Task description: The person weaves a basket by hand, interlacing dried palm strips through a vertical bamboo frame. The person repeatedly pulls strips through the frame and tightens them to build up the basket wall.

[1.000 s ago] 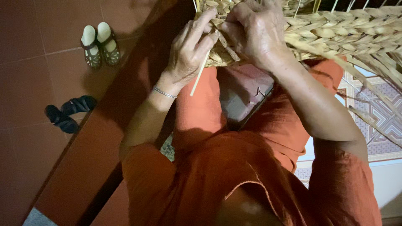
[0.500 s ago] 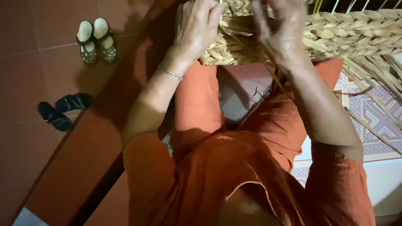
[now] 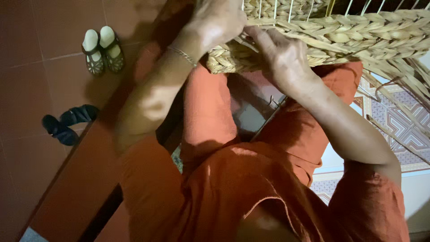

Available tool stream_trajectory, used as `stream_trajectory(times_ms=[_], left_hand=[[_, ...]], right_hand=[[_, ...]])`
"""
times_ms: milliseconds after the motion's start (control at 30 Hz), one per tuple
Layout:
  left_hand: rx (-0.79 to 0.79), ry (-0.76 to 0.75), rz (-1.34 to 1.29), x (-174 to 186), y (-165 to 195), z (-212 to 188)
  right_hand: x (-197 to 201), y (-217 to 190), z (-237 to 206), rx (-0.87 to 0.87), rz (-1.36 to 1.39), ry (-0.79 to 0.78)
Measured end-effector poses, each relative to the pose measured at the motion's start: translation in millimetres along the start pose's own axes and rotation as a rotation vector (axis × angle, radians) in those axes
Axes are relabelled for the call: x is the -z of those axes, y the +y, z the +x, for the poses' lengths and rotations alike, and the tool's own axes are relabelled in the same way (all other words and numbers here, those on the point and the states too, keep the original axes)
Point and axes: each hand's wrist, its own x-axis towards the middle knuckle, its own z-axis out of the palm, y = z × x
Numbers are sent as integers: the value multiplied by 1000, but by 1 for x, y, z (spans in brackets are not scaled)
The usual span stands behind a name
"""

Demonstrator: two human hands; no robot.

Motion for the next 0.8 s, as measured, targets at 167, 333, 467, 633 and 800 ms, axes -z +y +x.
stream_trajectory(times_ms=[167,333,467,633,800], left_hand=[[-13,12,-517,20,0,-27],[-446,53,-435,48,-1,-52],[-286,-256,-539,55,-7,-56],[-427,-17,-110,35,0,-48],[-409,166,-119,14,17,-47]], right_hand=[[9,-10,8,-36,266,45],[13,8,19,42,280,132],[19,11,22,27,16,89],[21,12,39,57,-421,29],[14,77,53,-527,170,-641]])
